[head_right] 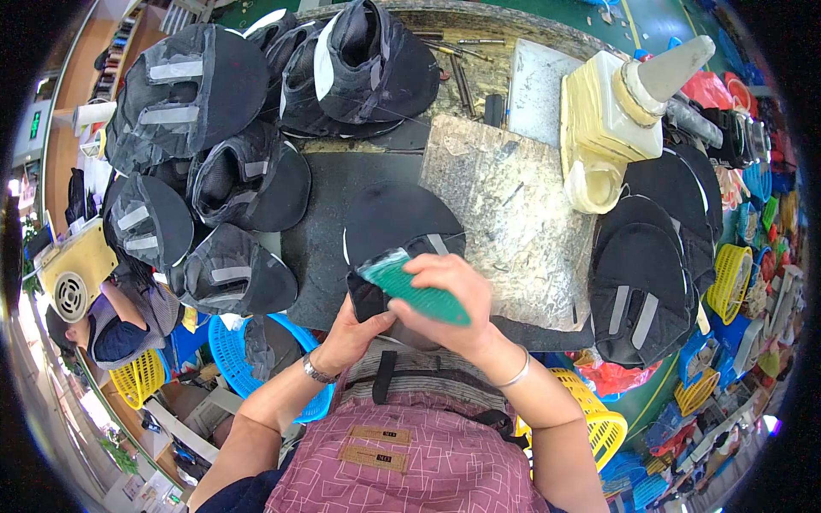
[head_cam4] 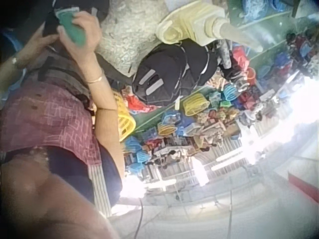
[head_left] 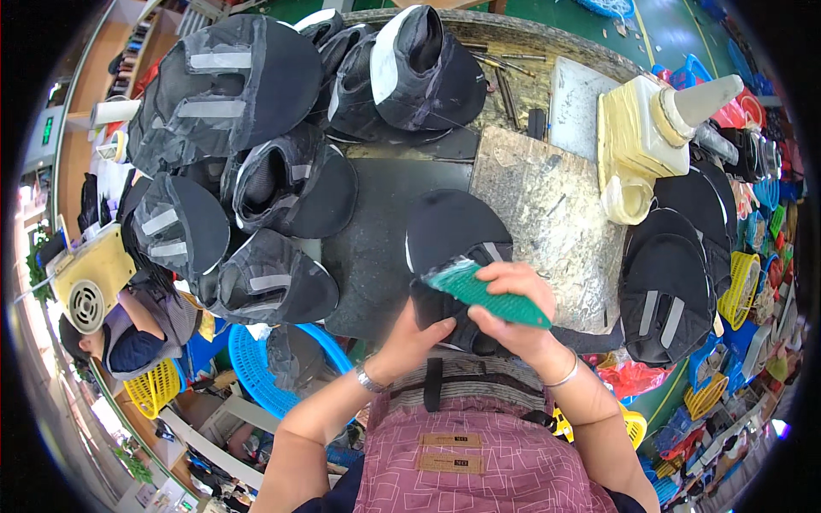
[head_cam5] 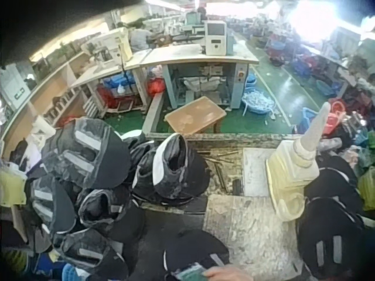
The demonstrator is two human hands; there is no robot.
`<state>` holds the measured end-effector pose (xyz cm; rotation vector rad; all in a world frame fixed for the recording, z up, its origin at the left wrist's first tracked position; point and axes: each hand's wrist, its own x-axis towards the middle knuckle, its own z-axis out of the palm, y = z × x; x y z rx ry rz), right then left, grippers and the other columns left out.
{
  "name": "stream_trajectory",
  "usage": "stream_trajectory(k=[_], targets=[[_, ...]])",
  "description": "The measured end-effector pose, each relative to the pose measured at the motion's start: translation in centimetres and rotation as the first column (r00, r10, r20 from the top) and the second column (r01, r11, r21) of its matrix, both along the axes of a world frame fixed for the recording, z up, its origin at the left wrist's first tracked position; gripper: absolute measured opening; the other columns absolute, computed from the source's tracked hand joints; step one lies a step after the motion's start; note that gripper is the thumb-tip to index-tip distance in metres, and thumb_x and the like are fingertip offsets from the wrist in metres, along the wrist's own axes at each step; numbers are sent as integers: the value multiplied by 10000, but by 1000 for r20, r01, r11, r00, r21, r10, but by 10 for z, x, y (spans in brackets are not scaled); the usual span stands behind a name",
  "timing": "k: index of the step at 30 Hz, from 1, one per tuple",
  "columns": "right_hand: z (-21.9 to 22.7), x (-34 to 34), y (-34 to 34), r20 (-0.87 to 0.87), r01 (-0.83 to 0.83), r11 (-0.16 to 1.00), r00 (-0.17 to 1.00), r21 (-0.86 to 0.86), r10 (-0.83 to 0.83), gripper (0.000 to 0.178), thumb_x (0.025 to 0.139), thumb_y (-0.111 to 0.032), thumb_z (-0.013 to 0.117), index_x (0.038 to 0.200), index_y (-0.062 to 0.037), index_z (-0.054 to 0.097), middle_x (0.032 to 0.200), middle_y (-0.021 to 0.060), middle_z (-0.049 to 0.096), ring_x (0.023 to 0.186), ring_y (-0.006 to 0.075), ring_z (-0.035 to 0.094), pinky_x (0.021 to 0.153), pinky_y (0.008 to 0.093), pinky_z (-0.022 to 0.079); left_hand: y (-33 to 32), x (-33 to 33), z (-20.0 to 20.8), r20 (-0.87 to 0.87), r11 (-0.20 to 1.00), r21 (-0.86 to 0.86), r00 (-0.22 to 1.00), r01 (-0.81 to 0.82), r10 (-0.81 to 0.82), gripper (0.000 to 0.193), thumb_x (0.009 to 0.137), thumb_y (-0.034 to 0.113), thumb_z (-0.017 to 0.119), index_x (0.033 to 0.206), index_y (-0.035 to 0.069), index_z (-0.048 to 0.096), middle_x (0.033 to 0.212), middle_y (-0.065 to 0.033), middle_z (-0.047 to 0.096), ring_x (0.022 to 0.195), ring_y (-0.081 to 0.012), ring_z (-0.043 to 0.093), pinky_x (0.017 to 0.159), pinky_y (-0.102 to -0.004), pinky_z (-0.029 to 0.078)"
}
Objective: The person applies adhesive to shoe parts one at a time using a plastic applicator tool, then sorts and stacks the shoe pieces on the workbench and into a basket.
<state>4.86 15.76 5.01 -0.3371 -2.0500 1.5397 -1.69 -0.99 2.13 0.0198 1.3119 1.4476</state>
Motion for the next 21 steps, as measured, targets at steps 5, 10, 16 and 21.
stream_trajectory(k=[5, 10, 16, 21], targets=[[-61, 32, 23, 187, 411, 901, 904, -141, -383, 222, 635, 23, 666, 776, -26, 501, 837, 109, 572, 790, 168, 549, 708, 281, 441, -7, -2, -7, 82, 997, 1, 994, -72, 72, 545, 773, -33, 528, 1251, 59, 281, 1204, -51, 409, 1102, -142, 405, 929, -307, 331], [-68, 39, 25, 332, 442, 869, 872, -222, -359, 179, 675, 29, 629, 771, -19, 486, 849, 98, 552, 808, 161, 521, 745, 282, 420, -12, -6, -9, 88, 998, -18, 994, -59, 61, 520, 769, -18, 535, 1236, 51, 317, 1180, -58, 437, 1090, -154, 422, 920, -314, 344], [-13, 40, 48, 196, 343, 735, 939, -585, -282, 145, 704, 3, 575, 791, -29, 464, 797, 96, 551, 659, 133, 522, 593, 234, 434, -2, -10, 2, 299, 998, 37, 954, -44, 31, 460, 764, 11, 517, 1202, 22, 375, 1154, -74, 476, 1054, -173, 460, 909, -330, 353], [6, -5, 43, 209, 204, 792, 973, -576, -98, 132, 659, -24, 614, 710, -30, 493, 682, 39, 544, 582, 98, 495, 527, 209, 394, 22, -6, 10, 289, 990, 106, 949, 98, -125, 418, 753, -39, 447, 1166, 11, 414, 1153, -96, 478, 1051, -184, 465, 905, -341, 361]])
